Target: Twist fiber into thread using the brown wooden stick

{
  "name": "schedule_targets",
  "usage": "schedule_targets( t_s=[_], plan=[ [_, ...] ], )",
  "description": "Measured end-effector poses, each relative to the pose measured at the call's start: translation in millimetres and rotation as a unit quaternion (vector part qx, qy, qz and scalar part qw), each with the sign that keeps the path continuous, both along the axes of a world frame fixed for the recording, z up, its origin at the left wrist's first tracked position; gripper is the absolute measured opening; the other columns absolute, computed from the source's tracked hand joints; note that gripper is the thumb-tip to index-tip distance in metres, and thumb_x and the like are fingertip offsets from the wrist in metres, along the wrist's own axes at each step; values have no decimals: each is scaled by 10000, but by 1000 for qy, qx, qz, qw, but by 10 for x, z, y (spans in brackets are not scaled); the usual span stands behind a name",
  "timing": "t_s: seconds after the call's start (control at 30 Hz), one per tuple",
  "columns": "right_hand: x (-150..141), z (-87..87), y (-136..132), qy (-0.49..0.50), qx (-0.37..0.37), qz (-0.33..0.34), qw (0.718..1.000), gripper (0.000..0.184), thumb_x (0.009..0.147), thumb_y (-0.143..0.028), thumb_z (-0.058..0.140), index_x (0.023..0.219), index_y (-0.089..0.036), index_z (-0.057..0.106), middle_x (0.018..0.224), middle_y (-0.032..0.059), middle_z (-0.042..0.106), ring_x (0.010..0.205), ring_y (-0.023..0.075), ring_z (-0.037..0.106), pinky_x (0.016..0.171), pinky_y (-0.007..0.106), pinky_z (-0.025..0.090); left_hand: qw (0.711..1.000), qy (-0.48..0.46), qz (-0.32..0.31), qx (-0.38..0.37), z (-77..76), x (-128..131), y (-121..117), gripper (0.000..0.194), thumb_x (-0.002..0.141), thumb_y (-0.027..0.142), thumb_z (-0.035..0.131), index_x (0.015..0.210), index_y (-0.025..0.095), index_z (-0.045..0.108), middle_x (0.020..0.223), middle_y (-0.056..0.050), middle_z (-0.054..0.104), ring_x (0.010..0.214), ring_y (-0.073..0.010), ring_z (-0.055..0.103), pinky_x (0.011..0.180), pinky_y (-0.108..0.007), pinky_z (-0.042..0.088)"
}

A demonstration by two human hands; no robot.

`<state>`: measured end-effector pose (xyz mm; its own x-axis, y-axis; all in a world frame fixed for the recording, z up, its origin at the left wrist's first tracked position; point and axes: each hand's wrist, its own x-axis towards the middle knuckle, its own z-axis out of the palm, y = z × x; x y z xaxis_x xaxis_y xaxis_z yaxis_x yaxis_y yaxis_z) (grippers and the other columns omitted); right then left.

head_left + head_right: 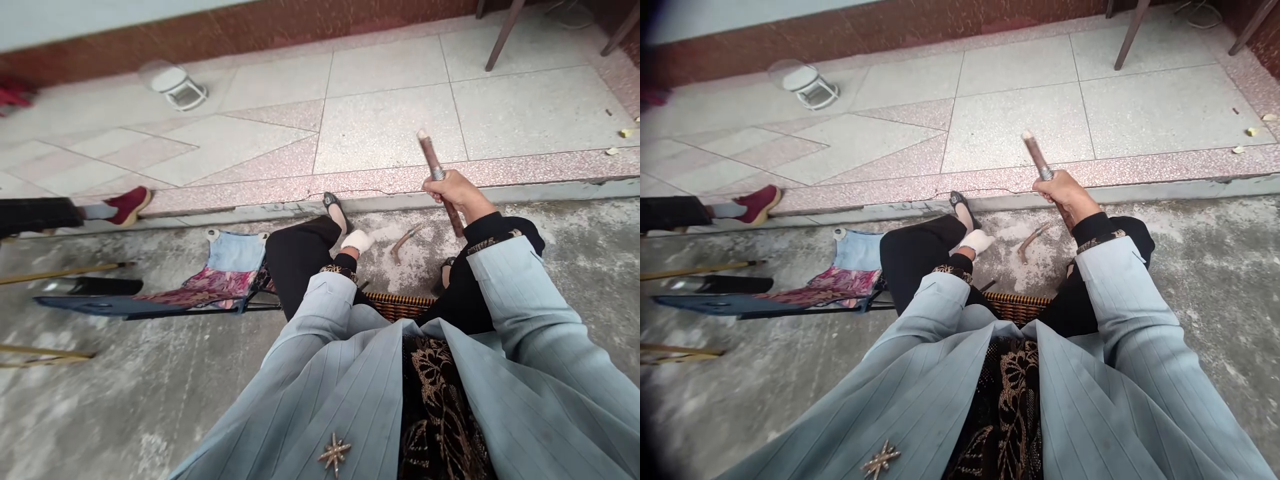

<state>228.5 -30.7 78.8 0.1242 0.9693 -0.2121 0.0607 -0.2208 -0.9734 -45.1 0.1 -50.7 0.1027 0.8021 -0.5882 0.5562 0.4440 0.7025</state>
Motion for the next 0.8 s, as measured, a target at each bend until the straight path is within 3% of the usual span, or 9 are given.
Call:
schedule_targets(
  t_s=[0.1, 0.17, 0.2, 0.3, 0.4, 0.47, 0.53, 0.67, 0.8],
  plan=[
    [-134, -105, 26, -27, -23, 44, 998, 84, 702, -107, 674, 663, -134, 604, 498, -26, 519, 427, 67, 419, 425, 208, 331, 988, 94, -69, 102, 209, 41, 60, 599, 610, 150, 683, 1204, 193, 622, 1448, -157, 497, 1441, -362, 306, 1156, -491, 261],
    [-239, -156, 46, -52, -33, 61, 996, 95, 707, -127, 687, 660, -137, 606, 496, -25, 522, 433, 72, 431, 435, 212, 340, 927, 142, -220, 267, 366, 141, 81, 708, 734, 255, 627, 1422, 217, 467, 1564, -116, 357, 1480, -326, 231, 1198, -489, 200],
    [-292, -174, 57, -68, -37, 62, 995, 111, 707, -137, 697, 651, -139, 602, 493, -24, 522, 435, 74, 435, 436, 213, 340, 906, 92, -275, 308, 440, 208, 79, 740, 773, 292, 605, 1478, 217, 392, 1575, -101, 342, 1471, -295, 264, 1201, -447, 222],
    [-423, -199, 91, -91, -40, 49, 994, 150, 727, -163, 704, 635, -146, 587, 494, -20, 524, 437, 75, 439, 438, 213, 346, 891, -151, -327, 275, 625, 428, 27, 768, 822, 419, 585, 1510, 211, 315, 1476, -113, 479, 1336, -268, 471, 1097, -408, 381],
    [-455, -196, 136, -69, -44, 27, 996, 155, 747, -168, 704, 641, -142, 593, 522, -6, 552, 455, 79, 463, 446, 207, 382, 913, -266, -241, 196, 757, 556, -7, 661, 885, 491, 530, 1438, 155, 393, 1041, -100, 679, 853, -175, 656, 786, -315, 510],
    [-397, -185, 167, -33, -57, 0, 998, 144, 748, -173, 718, 669, -140, 602, 583, 12, 596, 490, 84, 501, 465, 202, 431, 928, -261, -193, 182, 826, 551, 39, 494, 915, 503, 495, 1251, 145, 548, 703, -2, 588, 545, -96, 506, 570, -232, 426],
    [-283, -161, 189, 13, -67, -51, 996, 140, 762, -188, 725, 715, -145, 601, 666, 26, 635, 531, 86, 534, 483, 197, 472, 923, -261, -201, 200, 887, 490, 144, 352, 922, 461, 487, 973, 143, 630, 568, 42, 451, 462, -69, 361, 491, -214, 311],
    [6, -57, 179, 107, -35, -90, 990, 259, 794, -270, 741, 710, -173, 516, 601, -11, 563, 455, 62, 448, 385, 173, 384, 926, -150, -253, 236, 998, 311, 362, 265, 901, 349, 476, 820, 156, 639, 528, 43, 409, 453, -77, 331, 481, -229, 237],
    [218, 77, 141, 206, -22, -48, 977, 395, 724, -339, 816, 713, -189, 451, 534, -79, 411, 412, 34, 333, 370, 154, 332, 898, -54, -326, 289, 1059, 201, 352, 293, 904, 339, 448, 872, 167, 683, 769, -10, 651, 588, -110, 506, 579, -242, 350]
  ],
)
